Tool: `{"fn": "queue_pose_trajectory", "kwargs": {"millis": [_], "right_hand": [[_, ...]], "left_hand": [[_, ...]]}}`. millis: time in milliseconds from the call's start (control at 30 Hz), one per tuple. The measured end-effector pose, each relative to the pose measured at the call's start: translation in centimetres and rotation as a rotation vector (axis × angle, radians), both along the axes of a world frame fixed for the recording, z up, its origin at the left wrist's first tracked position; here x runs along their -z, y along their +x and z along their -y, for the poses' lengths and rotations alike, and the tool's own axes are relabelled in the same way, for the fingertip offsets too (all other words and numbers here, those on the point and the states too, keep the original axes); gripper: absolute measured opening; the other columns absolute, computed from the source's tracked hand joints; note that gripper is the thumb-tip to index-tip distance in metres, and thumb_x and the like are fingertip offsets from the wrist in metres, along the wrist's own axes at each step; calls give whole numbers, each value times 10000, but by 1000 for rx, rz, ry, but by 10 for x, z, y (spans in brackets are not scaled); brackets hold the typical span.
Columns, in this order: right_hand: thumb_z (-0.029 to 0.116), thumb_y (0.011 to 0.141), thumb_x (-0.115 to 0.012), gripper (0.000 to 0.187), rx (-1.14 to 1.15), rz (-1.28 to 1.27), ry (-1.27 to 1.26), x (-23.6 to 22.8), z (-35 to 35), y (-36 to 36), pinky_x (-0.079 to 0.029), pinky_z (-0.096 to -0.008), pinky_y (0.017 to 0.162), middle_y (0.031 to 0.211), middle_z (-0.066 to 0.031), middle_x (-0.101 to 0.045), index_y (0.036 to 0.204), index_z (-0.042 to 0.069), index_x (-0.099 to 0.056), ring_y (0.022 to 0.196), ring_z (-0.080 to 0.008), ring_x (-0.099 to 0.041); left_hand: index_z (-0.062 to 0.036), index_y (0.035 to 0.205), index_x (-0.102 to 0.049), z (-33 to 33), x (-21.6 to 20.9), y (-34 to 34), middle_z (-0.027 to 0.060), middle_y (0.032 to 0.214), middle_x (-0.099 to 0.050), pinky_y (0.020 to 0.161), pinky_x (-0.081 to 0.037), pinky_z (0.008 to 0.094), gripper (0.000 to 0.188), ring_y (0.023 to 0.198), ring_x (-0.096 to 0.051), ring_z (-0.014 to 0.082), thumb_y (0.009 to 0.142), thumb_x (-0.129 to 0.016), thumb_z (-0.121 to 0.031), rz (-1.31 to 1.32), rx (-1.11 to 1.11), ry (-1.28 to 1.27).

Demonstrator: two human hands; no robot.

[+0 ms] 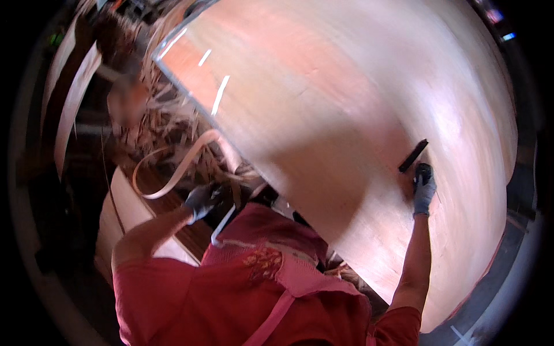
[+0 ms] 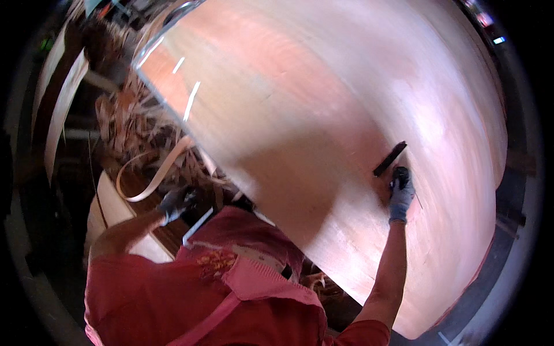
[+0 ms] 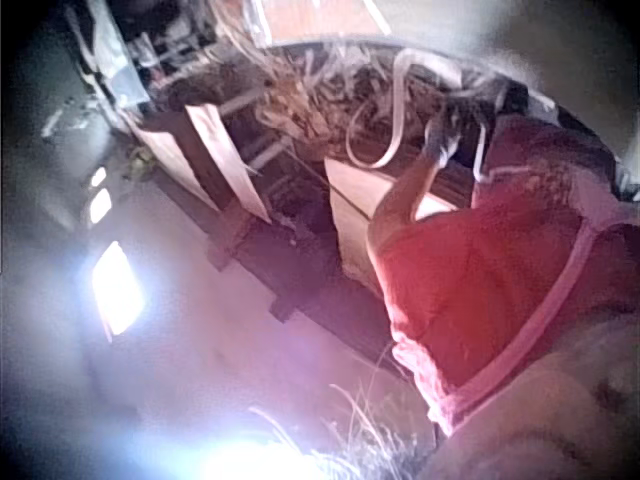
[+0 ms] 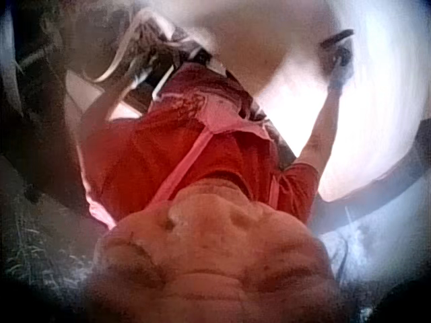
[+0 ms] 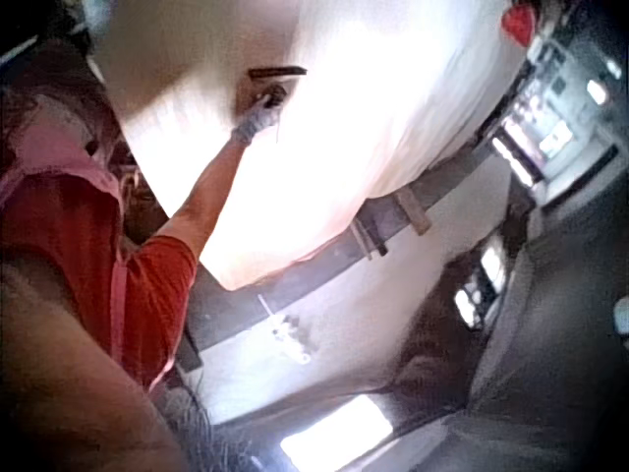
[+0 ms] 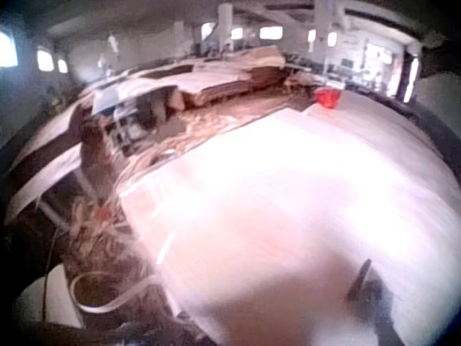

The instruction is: The person applies pieces of tape to a large curved wooden sheet by hand and using a utility knife to cut the tape from a roll.

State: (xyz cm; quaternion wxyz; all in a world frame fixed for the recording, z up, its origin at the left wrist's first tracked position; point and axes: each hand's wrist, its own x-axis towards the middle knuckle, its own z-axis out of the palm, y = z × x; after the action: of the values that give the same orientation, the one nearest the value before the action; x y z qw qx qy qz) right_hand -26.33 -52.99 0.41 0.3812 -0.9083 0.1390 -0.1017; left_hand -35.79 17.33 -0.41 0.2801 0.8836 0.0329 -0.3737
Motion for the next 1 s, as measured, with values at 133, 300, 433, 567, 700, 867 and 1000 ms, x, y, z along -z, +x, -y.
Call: {"fn": "queue_pose_trajectory", "kwargs": {"millis": [133,300,433,567,700,867,1000], "right_hand": [[8,992,-476,264,1,149,92,-58,-70,1,-454,-219,607,1013,24,-668,1179,42,-659,677,-54,-491],[25,982,-511,243,-398,149,-269,-85,-182,-35,-500,-230,651,1042,-53,-706,1161,6,-675,727,-89,-602],[-7,957,-524,254,-322,-88,187,-68,-240,-79,-477,-246,618,836,-45,-693,1157,15,-679,633,-73,-577],[29,921,-586,224,-488,-217,70,-74,-282,-103,-516,-297,604,831,-104,-709,1121,33,-687,659,-148,-692],[9,874,-606,238,-523,-258,126,-71,-294,-120,-528,-308,682,851,-131,-706,1099,19,-681,720,-203,-702],[-6,862,-601,254,-505,-318,129,-74,-295,-125,-524,-298,690,865,-135,-711,1104,14,-677,744,-203,-704],[7,890,-589,233,-423,-278,196,-80,-294,-126,-526,-317,671,836,-140,-697,1108,1,-671,715,-201,-693]], "left_hand": [[-72,1191,-639,-12,-2,-3,85,1099,-697,887,-546,334,264,1000,-664,194,932,-629,-121,-57,-201,-444],[-34,1209,-629,-44,17,-15,56,1122,-678,880,-538,302,308,1007,-643,144,922,-684,-132,-108,-151,-573],[-31,1228,-614,-52,42,-24,56,1138,-673,890,-525,288,340,1013,-647,156,914,-694,-136,-371,-447,-531],[-51,1252,-606,-46,38,-25,68,1199,-663,914,-512,282,396,1049,-643,182,887,-726,-146,-351,-297,-578],[-121,1260,-620,-24,-44,6,97,1313,-615,980,-493,318,425,1138,-614,205,863,-752,-194,-507,240,-544],[-136,1132,-708,-28,-62,3,146,1405,-534,1055,-415,473,577,1303,-490,322,722,-804,-531,-340,572,-472],[-86,1156,-696,-39,-73,13,123,1112,-702,867,-519,376,469,1009,-657,238,778,-813,-337,-545,402,-344]]}}
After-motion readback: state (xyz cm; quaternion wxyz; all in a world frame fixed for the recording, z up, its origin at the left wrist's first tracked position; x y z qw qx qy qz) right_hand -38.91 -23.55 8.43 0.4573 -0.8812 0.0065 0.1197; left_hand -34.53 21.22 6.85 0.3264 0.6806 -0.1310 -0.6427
